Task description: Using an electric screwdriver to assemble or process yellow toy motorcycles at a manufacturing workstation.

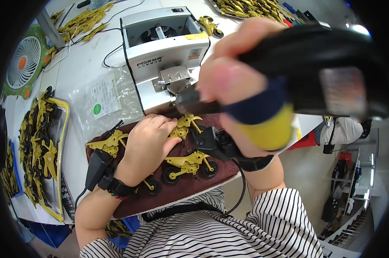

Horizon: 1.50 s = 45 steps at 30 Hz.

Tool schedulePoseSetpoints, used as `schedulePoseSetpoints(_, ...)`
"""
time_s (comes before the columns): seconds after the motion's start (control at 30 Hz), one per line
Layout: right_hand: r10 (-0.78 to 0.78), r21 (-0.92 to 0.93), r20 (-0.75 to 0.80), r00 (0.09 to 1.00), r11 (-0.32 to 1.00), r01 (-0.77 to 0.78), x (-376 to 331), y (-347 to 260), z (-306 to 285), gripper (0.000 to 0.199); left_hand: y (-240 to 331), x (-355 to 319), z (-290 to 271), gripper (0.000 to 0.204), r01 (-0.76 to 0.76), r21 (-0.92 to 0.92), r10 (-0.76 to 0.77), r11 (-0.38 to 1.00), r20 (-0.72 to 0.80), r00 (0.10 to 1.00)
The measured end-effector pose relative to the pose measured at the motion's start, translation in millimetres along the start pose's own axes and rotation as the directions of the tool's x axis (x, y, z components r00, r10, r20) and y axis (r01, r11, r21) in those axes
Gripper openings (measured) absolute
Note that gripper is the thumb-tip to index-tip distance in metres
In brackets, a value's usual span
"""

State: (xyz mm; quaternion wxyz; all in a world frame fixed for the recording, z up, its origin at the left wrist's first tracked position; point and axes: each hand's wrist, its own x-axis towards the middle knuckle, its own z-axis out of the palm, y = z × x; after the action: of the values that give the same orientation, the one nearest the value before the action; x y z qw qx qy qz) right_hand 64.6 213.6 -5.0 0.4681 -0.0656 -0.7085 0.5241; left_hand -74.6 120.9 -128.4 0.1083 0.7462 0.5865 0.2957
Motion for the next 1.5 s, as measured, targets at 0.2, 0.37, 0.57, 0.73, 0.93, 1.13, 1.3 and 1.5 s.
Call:
schedulePoseSetpoints(0.2, -0.065, 0.056, -0.157, 0.985, 0.996, 0.075, 17.7, 14.2, -4.2, 0.017, 0.4, 0.7, 1.5, 0.034, 0.014, -0.01, -0.015, 1.0, -0.01, 1.0)
schedulePoseSetpoints(0.37, -0.007, 0.07, -0.21, 0.978, 0.997, 0.022, 14.1, 19.4, 2.6, 0.017, 1.7, 1.1, 2.3, 0.033, -0.001, -0.015, 0.0, 1.0, -0.018, 1.0)
schedulePoseSetpoints(0.57, 0.141, 0.231, -0.069, 0.987, 0.965, -0.122, -20.8, -5.5, 6.1, 0.024, -0.6, -1.1, 2.0, 0.032, 0.022, -0.01, -0.022, 1.0, -0.022, 1.0)
schedulePoseSetpoints(0.73, 0.145, 0.187, -0.098, 0.985, 0.974, -0.125, -41.9, 2.3, 9.8, 0.025, -1.1, -0.2, 2.0, 0.031, 0.026, -0.017, -0.026, 1.0, -0.012, 1.0)
schedulePoseSetpoints(0.93, 0.208, 0.204, -0.178, 0.962, 0.964, -0.171, -49.4, 22.4, 15.5, 0.029, -0.7, 0.1, 3.2, 0.031, 0.028, -0.014, -0.028, 1.0, -0.021, 0.999)
schedulePoseSetpoints(1.13, 0.244, 0.15, -0.1, 0.965, 0.962, -0.228, -53.4, 19.6, 15.8, 0.029, -0.1, 0.4, 4.5, 0.032, 0.022, 0.008, -0.022, 1.0, -0.034, 0.999)
schedulePoseSetpoints(1.3, 0.208, 0.141, -0.095, 0.973, 0.971, -0.194, -53.4, 24.4, 17.0, 0.024, -0.9, 0.8, 7.5, 0.034, 0.002, 0.058, 0.0, 0.998, -0.038, 0.999)
schedulePoseSetpoints(1.5, 0.042, 0.179, -0.066, 0.997, 0.983, -0.029, -24.2, 1.5, 7.1, 0.021, -0.1, -1.9, 3.9, 0.033, 0.018, 0.02, -0.017, 1.0, -0.05, 0.999)
